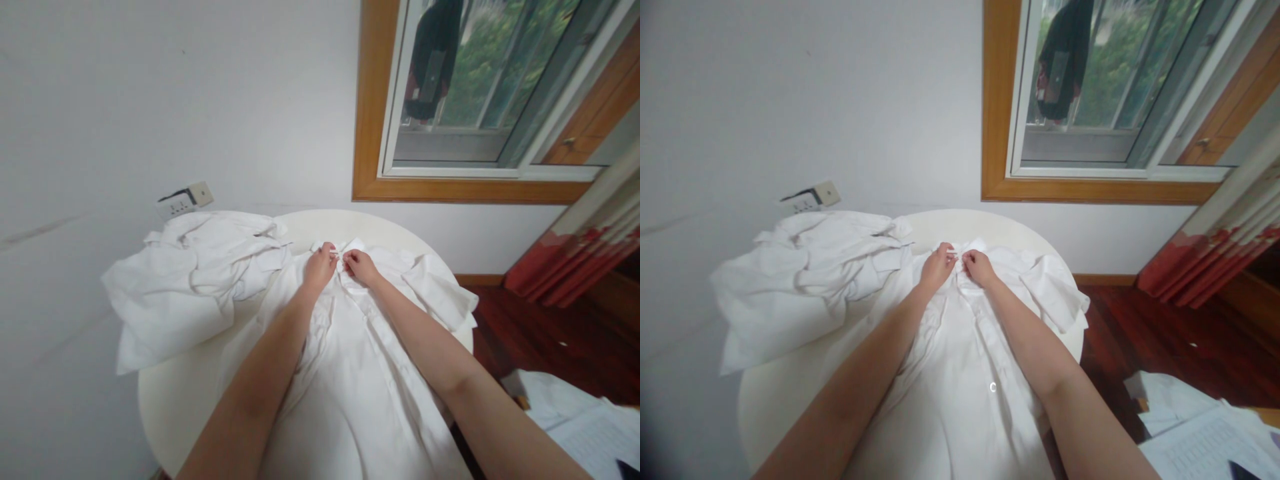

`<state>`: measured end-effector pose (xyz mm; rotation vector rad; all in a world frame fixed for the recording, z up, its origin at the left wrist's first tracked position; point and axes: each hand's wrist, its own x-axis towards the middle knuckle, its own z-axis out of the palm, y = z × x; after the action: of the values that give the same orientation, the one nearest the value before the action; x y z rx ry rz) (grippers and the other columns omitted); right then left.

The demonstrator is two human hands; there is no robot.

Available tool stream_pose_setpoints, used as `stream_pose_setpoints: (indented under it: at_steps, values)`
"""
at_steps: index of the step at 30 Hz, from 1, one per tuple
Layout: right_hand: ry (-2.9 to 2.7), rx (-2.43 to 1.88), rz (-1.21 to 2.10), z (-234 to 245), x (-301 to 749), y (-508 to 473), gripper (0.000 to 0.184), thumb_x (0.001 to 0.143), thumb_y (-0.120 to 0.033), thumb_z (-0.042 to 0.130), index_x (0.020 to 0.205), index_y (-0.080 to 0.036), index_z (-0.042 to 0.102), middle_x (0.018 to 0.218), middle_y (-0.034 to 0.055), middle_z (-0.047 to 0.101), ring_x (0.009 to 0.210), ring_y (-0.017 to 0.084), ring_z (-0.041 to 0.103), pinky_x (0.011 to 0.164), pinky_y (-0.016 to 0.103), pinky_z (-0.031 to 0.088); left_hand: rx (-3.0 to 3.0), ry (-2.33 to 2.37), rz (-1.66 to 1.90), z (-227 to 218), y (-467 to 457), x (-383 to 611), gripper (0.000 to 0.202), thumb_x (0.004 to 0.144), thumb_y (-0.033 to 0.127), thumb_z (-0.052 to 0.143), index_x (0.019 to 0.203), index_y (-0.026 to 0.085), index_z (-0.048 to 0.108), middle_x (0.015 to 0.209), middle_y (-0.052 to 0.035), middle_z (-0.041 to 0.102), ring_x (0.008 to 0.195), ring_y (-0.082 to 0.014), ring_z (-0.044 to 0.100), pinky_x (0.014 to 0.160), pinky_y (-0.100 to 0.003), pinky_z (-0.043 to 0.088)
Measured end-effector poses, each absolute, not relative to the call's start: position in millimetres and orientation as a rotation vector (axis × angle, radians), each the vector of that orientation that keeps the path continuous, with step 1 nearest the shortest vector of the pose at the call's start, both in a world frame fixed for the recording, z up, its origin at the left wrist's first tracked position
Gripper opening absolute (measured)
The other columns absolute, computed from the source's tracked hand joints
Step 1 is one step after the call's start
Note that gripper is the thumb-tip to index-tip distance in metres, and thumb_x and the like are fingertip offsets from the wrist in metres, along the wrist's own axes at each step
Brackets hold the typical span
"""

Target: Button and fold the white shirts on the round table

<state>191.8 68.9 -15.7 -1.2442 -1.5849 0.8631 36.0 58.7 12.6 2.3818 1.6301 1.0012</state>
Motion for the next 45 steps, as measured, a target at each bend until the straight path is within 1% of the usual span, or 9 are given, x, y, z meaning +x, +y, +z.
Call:
stream_pose_setpoints:
  at_steps: [4,9,18,22,27,34,37,40,45]
  values:
    - [-1.627,-1.331,0.613,-14.0,194.7,65.8,0.018,0.085,-0.023,0.046,0.098,-0.019,0.057,0.068,-0.0024,0.059,0.051,0.011,0.054,0.055,0.023,0.046,2.406,1.815,0.97,19.6,52.8,35.0,0.029,0.091,0.031,0.05,0.118,0.024,0.045,0.088,-0.0037,0.067,0.092,-0.0203,0.061,0.077,-0.029,0.044]
    - [-1.818,-1.386,0.293,-1.7,201.2,55.0,0.037,0.087,-0.019,0.048,0.123,-0.022,0.056,0.096,0.0038,0.059,0.074,0.013,0.058,0.076,0.025,0.047,2.495,1.982,0.977,26.7,48.9,31.7,0.016,0.089,0.033,0.053,0.101,0.023,0.058,0.098,-0.0072,0.059,0.1,-0.0234,0.053,0.085,-0.033,0.041]
    - [-2.003,-1.625,0.039,8.8,200.3,49.1,0.036,0.089,-0.026,0.051,0.124,-0.023,0.06,0.111,0.0081,0.059,0.099,0.019,0.056,0.085,0.025,0.041,2.654,1.805,0.794,24.3,46.7,38.1,0.019,0.088,0.033,0.053,0.095,0.023,0.068,0.101,-0.008,0.054,0.103,-0.0247,0.047,0.086,-0.036,0.04]
    - [-2.046,-1.757,-0.109,14.1,203.2,47.3,0.028,0.088,-0.025,0.051,0.111,-0.023,0.066,0.108,0.0086,0.064,0.107,0.023,0.054,0.093,0.032,0.036,2.677,1.889,0.766,24.5,45.4,36.7,0.031,0.091,0.038,0.046,0.088,0.021,0.071,0.103,-0.0098,0.055,0.106,-0.0277,0.045,0.088,-0.041,0.038]
    - [-2.091,-1.858,-0.039,14.7,203.0,43.4,0.03,0.093,-0.031,0.041,0.105,-0.023,0.067,0.107,0.0096,0.066,0.104,0.023,0.057,0.091,0.036,0.039,2.542,2.146,0.843,30.1,45.6,29.8,0.046,0.095,0.041,0.034,0.083,0.016,0.07,0.1,-0.0126,0.056,0.106,-0.0285,0.046,0.088,-0.042,0.038]
    - [-2.166,-1.821,0.241,7.7,207.9,54.8,0.035,0.09,-0.021,0.041,0.122,-0.023,0.056,0.134,0.0092,0.054,0.131,0.025,0.038,0.104,0.051,0.03,2.424,2.107,0.575,25.6,41.4,37.3,0.03,0.091,0.039,0.045,0.1,0.017,0.062,0.103,-0.0106,0.058,0.096,-0.0226,0.056,0.081,-0.032,0.045]
    - [-2.148,-1.814,0.327,6.8,212.1,58.3,0.037,0.09,-0.021,0.043,0.126,-0.022,0.05,0.137,0.0098,0.051,0.137,0.024,0.031,0.107,0.056,0.025,2.387,2.165,0.376,28.6,33.7,50.3,0.036,0.089,0.043,0.046,0.107,0.014,0.06,0.108,-0.0155,0.058,0.102,-0.0284,0.055,0.08,-0.037,0.047]
    - [-2.175,-1.789,0.333,5.0,216.7,60.1,0.036,0.091,-0.024,0.043,0.127,-0.022,0.048,0.138,0.0089,0.05,0.138,0.023,0.029,0.109,0.056,0.022,2.403,2.148,0.24,33.7,23.9,62.3,0.034,0.087,0.034,0.047,0.111,0.013,0.06,0.114,-0.0201,0.056,0.108,-0.0339,0.052,0.079,-0.044,0.048]
    - [-2.206,-1.749,0.213,-1.8,223.4,65.2,0.038,0.096,-0.03,0.036,0.131,-0.022,0.047,0.15,0.0061,0.036,0.141,0.023,0.025,0.112,0.054,0.018,2.393,2.018,0.073,20.3,6.4,58.5,0.037,0.087,0.031,0.044,0.115,0.016,0.062,0.117,-0.0224,0.058,0.111,-0.0396,0.051,0.079,-0.056,0.046]
